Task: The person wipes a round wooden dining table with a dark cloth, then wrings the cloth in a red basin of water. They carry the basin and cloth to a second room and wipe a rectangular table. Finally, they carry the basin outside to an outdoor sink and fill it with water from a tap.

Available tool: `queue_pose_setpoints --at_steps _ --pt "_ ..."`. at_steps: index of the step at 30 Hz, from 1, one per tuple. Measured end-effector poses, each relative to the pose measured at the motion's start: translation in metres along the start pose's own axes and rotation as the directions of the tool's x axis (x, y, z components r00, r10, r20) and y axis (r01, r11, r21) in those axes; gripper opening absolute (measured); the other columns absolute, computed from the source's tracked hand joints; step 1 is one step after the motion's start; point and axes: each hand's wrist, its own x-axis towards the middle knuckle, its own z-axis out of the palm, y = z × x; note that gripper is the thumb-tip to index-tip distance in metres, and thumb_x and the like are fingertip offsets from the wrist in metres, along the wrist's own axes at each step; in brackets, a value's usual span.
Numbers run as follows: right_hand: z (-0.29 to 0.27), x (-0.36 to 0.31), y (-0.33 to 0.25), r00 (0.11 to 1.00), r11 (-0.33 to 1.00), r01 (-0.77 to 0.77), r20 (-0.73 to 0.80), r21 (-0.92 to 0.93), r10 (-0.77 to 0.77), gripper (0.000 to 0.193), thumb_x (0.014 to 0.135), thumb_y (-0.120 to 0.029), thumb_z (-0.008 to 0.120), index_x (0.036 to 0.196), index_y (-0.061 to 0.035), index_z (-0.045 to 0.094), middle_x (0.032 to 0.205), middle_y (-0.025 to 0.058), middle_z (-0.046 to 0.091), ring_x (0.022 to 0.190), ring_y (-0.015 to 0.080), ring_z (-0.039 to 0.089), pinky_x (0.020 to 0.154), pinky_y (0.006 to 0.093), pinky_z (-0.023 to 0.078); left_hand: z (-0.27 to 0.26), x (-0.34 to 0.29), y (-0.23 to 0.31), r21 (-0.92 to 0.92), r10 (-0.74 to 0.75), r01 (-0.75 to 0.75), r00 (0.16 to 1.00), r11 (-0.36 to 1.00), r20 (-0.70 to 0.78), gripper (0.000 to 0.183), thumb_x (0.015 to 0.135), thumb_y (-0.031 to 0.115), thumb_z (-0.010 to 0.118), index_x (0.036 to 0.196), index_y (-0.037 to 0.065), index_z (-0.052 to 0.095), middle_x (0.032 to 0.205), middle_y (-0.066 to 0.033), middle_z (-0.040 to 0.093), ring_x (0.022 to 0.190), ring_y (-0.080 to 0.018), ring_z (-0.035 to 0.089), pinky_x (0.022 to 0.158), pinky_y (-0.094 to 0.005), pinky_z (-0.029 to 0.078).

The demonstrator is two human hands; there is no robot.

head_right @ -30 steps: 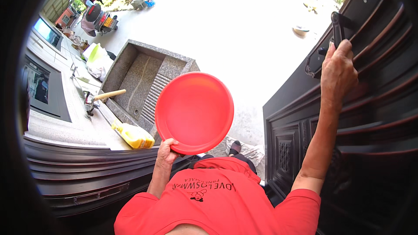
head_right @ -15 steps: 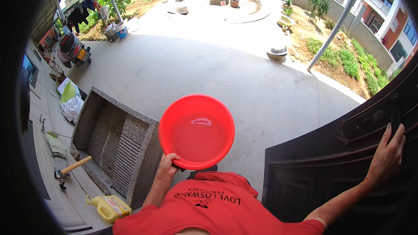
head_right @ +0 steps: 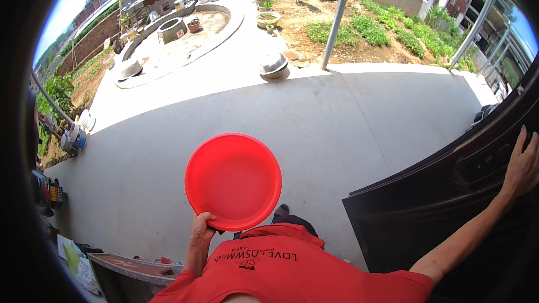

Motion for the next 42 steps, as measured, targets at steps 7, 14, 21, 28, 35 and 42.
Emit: queue_pose_setpoints --at_steps 7,14,21,28,35,42 --pt "0.024 -0.003 0.018 0.964 0.995 -0.096 0.248 0.006 0.092 0.052 0.091 -0.051 0.045 0.12 -0.0089 0.057 0.115 0.0082 0.06 0.109 0.0241 0.056 0.099 0.0425 0.039 0.071 0.14 0.03 0.183 -0.241 0.198 0.936 0.963 0.257 0.056 0.06 -0.009 0.049 0.115 -0.001 0.043 0.1 -0.0143 0.053 0.083 -0.031 0.058 0.06 -0.0454 0.053" --pt "-0.082 -0.007 0.018 0.931 0.907 -0.334 0.237 0.256 0.276 0.034 0.094 -0.034 0.049 0.109 -0.007 0.064 0.107 0.0089 0.065 0.104 0.0232 0.06 0.089 0.0336 0.05 0.162 0.246 0.048 0.431 -0.494 0.308 0.754 0.848 0.434 0.048 0.062 -0.005 0.049 0.11 -0.002 0.045 0.09 -0.0162 0.055 0.068 -0.0327 0.059 0.048 -0.045 0.051" --pt "-0.225 -0.001 -0.047 0.992 0.815 0.124 0.089 -0.566 -0.089 0.036 0.086 -0.026 0.06 0.118 -0.0081 0.057 0.125 0.0085 0.053 0.117 0.0271 0.05 0.095 0.042 0.044 0.251 0.289 0.033 0.46 -0.353 -0.499 0.298 0.735 0.887 0.043 0.065 -0.001 0.051 0.108 -0.002 0.046 0.089 -0.0174 0.056 0.065 -0.0329 0.059 0.047 -0.0412 0.051" --pt "-0.173 0.007 -0.068 0.847 0.708 0.311 0.523 -0.635 0.098 0.046 0.076 -0.02 0.071 0.116 -0.0043 0.055 0.126 0.018 0.049 0.123 0.0298 0.043 0.103 0.0428 0.034 0.312 0.304 0.019 0.792 -0.765 -0.112 0.208 0.6 0.609 0.029 0.066 0.0 0.049 0.094 -0.004 0.05 0.072 -0.0169 0.055 0.054 -0.0307 0.055 0.044 -0.0393 0.044" --pt "-0.244 -0.022 0.037 0.785 0.191 0.389 0.433 -0.901 0.442 0.016 0.073 -0.009 0.068 0.088 -0.0044 0.064 0.075 0.0087 0.064 0.067 0.0182 0.061 0.066 0.0346 0.046 0.342 0.264 -0.029 0.945 -0.942 -0.038 0.085 0.324 0.326 0.028 0.067 -0.002 0.047 0.095 -0.006 0.05 0.074 -0.0183 0.056 0.053 -0.03 0.054 0.045 -0.0395 0.043" --pt "-0.322 -0.059 0.145 0.861 0.112 0.347 0.364 -0.931 0.356 0.021 0.072 -0.008 0.069 0.093 -0.009 0.066 0.057 0.0024 0.058 0.05 0.0155 0.059 0.049 0.0321 0.04 0.324 0.216 -0.108 0.835 -0.923 -0.411 -0.277 0.365 0.267 0.034 0.067 -0.002 0.047 0.101 -0.005 0.049 0.078 -0.0192 0.057 0.056 -0.0312 0.056 0.047 -0.0402 0.044"
